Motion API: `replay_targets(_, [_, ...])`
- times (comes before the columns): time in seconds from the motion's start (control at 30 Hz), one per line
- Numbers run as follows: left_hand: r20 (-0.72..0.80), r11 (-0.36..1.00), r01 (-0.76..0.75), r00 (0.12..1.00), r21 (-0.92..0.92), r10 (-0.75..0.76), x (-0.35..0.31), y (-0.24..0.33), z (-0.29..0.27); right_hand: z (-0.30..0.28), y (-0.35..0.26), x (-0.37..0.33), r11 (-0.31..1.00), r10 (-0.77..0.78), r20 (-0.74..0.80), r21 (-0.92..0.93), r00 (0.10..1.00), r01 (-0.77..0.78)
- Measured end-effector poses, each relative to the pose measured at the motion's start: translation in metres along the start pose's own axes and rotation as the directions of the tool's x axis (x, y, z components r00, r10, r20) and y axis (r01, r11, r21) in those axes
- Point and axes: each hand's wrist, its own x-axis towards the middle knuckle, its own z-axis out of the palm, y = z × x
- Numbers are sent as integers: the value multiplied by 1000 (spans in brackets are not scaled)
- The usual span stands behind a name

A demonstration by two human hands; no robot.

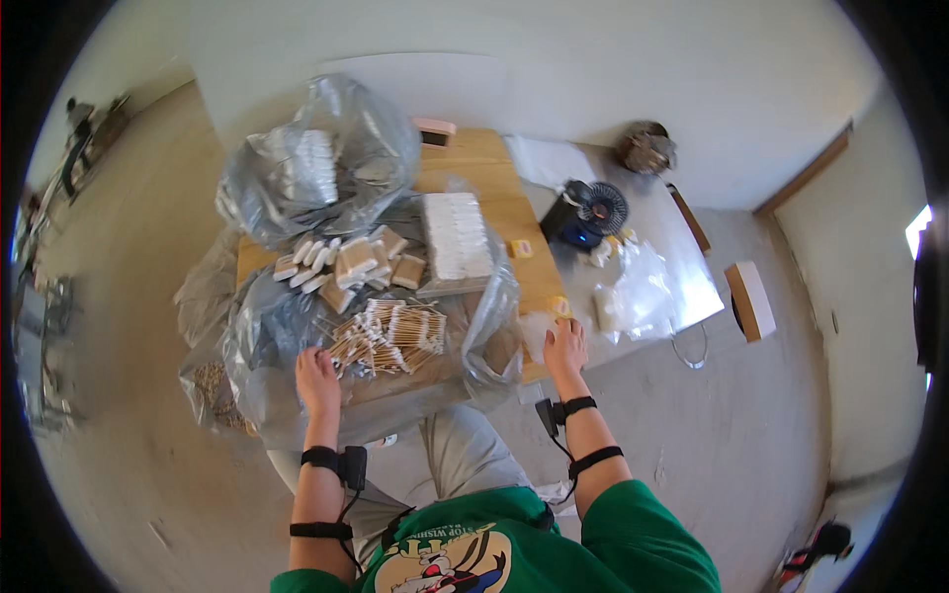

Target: The recorder is seen organizing and bagging various medical supplies such as bandages and cotton swabs into plastic bags on a wooden table.

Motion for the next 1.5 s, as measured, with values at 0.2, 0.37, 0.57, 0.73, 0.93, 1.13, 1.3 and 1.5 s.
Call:
replay_targets(0.2, [47,989,-93,995,118,88,2,-13,30,27,3,-17,924,-315,206,-156,927,348])
replay_targets(0.37, [131,934,-247,967,259,219,-2,-23,28,30,2,-11,919,-312,252,-167,916,358])
replay_targets(0.57, [117,959,-160,984,234,136,0,-21,24,-19,-54,14,961,-144,-14,239,990,143])
replay_targets(0.73, [113,972,-91,991,216,68,0,-23,26,1,-172,18,718,-474,69,608,878,339])
replay_targets(0.93, [85,982,-97,993,161,85,0,-21,26,75,-277,38,493,-550,249,867,797,69])
replay_targets(1.13, [72,983,-132,990,128,124,-1,-20,24,88,-279,41,550,-432,174,828,885,106])
replay_targets(1.3, [69,993,-88,994,72,83,-3,-28,25,41,-250,-10,410,-333,358,888,872,-207])
replay_targets(1.5, [-66,978,-127,991,-168,117,-1,-9,22,13,-225,-50,330,-438,367,915,821,-232])
